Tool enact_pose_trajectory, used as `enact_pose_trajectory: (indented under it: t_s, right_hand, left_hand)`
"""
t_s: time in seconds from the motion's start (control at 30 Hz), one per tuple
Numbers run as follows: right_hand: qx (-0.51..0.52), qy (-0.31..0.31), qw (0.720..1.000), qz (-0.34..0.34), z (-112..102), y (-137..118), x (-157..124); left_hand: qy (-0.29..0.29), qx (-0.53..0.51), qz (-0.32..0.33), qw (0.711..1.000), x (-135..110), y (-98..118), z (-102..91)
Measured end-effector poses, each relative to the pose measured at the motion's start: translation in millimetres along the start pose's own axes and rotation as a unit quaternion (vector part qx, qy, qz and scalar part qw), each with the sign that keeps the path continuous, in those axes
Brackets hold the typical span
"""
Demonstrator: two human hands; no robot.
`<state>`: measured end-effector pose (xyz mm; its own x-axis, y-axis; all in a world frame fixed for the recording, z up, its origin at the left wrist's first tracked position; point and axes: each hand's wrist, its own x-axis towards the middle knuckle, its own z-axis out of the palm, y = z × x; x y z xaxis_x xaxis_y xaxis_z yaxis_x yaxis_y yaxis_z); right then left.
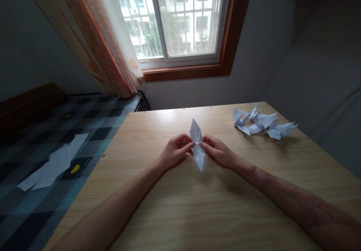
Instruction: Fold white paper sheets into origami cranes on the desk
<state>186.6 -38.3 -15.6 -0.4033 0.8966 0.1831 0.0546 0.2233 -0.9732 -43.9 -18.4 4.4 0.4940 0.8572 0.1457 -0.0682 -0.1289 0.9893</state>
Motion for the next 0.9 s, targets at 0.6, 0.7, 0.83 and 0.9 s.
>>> enact_pose_trajectory:
  t_s: [0.6,0.7,0.83,0.9]
  right_hand:
    - [0.061,-0.020,0.998,0.007,2.1,5.5,-1.3]
    - [0.077,-0.022,0.997,0.002,2.9,4.1,-1.3]
    - [0.075,-0.019,0.997,-0.001,2.1,1.9,-1.2]
    - [0.063,-0.016,0.998,0.003,0.8,2.1,-1.1]
  left_hand:
    - [-0.003,-0.001,-0.024,1.000,-2.4,-5.7,-1.0]
    - [-0.010,0.002,-0.039,0.999,-2.8,-8.1,-1.7]
    - [-0.007,-0.014,-0.039,0.999,-1.8,-9.8,-2.0]
    - [-0.007,-0.023,-0.041,0.999,-1.3,-9.5,-1.9]
